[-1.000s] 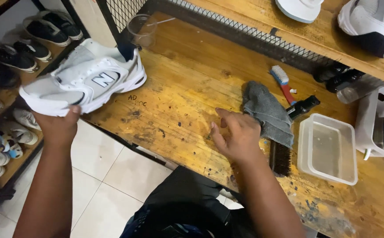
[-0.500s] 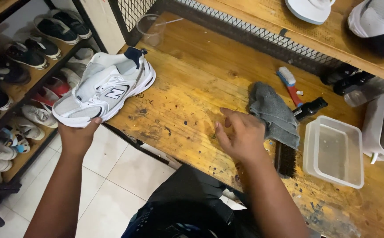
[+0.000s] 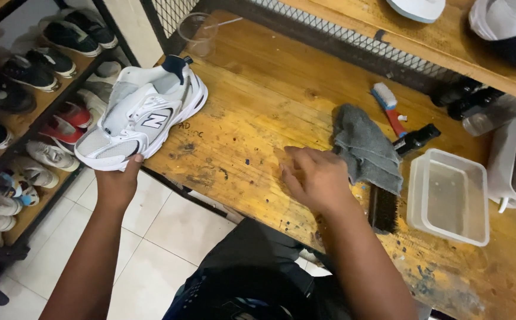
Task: The person removes a white insole from a sneaker and places it on a wooden workbench. They peel a sticker off the insole, then use a brush and a liquid from a bottle to scrub the insole surface.
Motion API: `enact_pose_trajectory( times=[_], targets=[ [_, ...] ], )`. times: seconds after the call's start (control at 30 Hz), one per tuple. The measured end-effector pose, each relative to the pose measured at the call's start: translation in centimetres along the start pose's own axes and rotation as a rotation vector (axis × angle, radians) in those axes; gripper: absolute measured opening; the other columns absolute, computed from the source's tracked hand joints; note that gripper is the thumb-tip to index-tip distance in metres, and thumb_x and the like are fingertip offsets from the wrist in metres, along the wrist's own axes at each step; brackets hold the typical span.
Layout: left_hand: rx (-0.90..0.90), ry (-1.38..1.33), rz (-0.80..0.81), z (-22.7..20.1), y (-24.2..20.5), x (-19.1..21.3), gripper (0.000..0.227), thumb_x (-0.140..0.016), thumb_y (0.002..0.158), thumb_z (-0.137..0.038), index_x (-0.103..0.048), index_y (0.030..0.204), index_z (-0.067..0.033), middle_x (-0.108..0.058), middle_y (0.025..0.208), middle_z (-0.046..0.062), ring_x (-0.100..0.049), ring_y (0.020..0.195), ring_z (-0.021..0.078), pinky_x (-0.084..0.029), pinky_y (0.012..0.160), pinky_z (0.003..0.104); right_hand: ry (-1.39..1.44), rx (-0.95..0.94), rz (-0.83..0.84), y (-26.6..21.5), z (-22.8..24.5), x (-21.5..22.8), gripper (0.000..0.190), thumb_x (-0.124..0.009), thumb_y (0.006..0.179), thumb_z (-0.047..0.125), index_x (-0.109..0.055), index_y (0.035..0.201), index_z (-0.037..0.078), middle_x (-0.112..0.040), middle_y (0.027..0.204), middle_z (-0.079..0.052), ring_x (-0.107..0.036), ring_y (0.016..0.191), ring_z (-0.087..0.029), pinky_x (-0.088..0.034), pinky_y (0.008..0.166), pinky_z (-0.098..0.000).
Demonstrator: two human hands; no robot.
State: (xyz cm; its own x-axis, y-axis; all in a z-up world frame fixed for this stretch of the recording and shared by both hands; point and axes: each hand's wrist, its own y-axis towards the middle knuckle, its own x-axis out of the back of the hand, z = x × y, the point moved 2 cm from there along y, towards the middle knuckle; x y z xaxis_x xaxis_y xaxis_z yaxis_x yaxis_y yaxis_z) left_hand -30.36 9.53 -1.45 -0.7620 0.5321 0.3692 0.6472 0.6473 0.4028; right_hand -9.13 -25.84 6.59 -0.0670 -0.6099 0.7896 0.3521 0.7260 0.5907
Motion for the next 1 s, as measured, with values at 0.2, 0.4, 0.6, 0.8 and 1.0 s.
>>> enact_pose_trajectory(
  times=[0.2,0.4,0.6,0.8,1.0],
  targets=[
    [-0.065,-0.016,0.026,-0.9,-0.4,-0.1,0.05,-0.067,0.1,-0.011,-0.051,0.139,0.0162,-0.052,0.141,0.036,-0.043,0.139,0.0432,-0.029,0.119,0.061,0.025,-0.032,0.056,-0.1,-0.1,-0.2,0.027,-0.07,0.092,0.028,-0.072,0.112,0.009,-0.068,0.073,-0.007,-0.072,0.067,-0.032,-0.059,0.067,-0.0427],
    [-0.066,-0.225,-0.056,5.1,-2.7,-0.3,0.082,-0.061,0.101,-0.009,0.0,0.155,-0.0064,-0.016,0.169,0.028,-0.024,0.156,0.0366,-0.021,0.129,0.052,-0.012,-0.022,0.129,-0.6,-0.4,-1.0,0.034,-0.065,0.098,0.032,-0.073,0.121,0.009,-0.077,0.092,-0.002,-0.07,0.068,-0.028,-0.051,0.049,-0.0422],
    [-0.128,-0.299,-0.121,2.2,-2.6,1.5,0.099,-0.071,0.095,-0.001,-0.003,0.164,-0.0212,-0.005,0.174,0.017,-0.017,0.163,0.0342,-0.022,0.134,0.056,-0.001,-0.03,0.172,-0.6,-0.5,-1.1,0.035,-0.065,0.097,0.032,-0.072,0.121,0.007,-0.076,0.094,-0.005,-0.068,0.064,-0.029,-0.05,0.048,-0.0434],
    [-0.269,-0.054,-0.241,1.7,-0.1,3.5,0.076,-0.078,0.086,0.009,-0.036,0.149,0.0058,-0.045,0.147,0.032,-0.051,0.134,0.0413,-0.042,0.115,0.049,-0.023,-0.012,0.134,-0.7,-0.6,-1.4,0.033,-0.067,0.097,0.031,-0.072,0.12,0.007,-0.075,0.093,-0.004,-0.069,0.066,-0.029,-0.051,0.05,-0.044],
    [-0.245,0.045,-0.039,-1.2,0.5,3.8,0.105,-0.085,0.067,-0.02,-0.028,0.152,0.0065,-0.042,0.145,0.034,-0.046,0.135,0.041,-0.039,0.115,0.052,-0.028,-0.08,0.207,-0.6,-0.6,-1.1,0.038,-0.062,0.098,0.035,-0.072,0.123,0.009,-0.076,0.089,-0.002,-0.07,0.065,-0.026,-0.051,0.046,-0.0415]
  ],
)
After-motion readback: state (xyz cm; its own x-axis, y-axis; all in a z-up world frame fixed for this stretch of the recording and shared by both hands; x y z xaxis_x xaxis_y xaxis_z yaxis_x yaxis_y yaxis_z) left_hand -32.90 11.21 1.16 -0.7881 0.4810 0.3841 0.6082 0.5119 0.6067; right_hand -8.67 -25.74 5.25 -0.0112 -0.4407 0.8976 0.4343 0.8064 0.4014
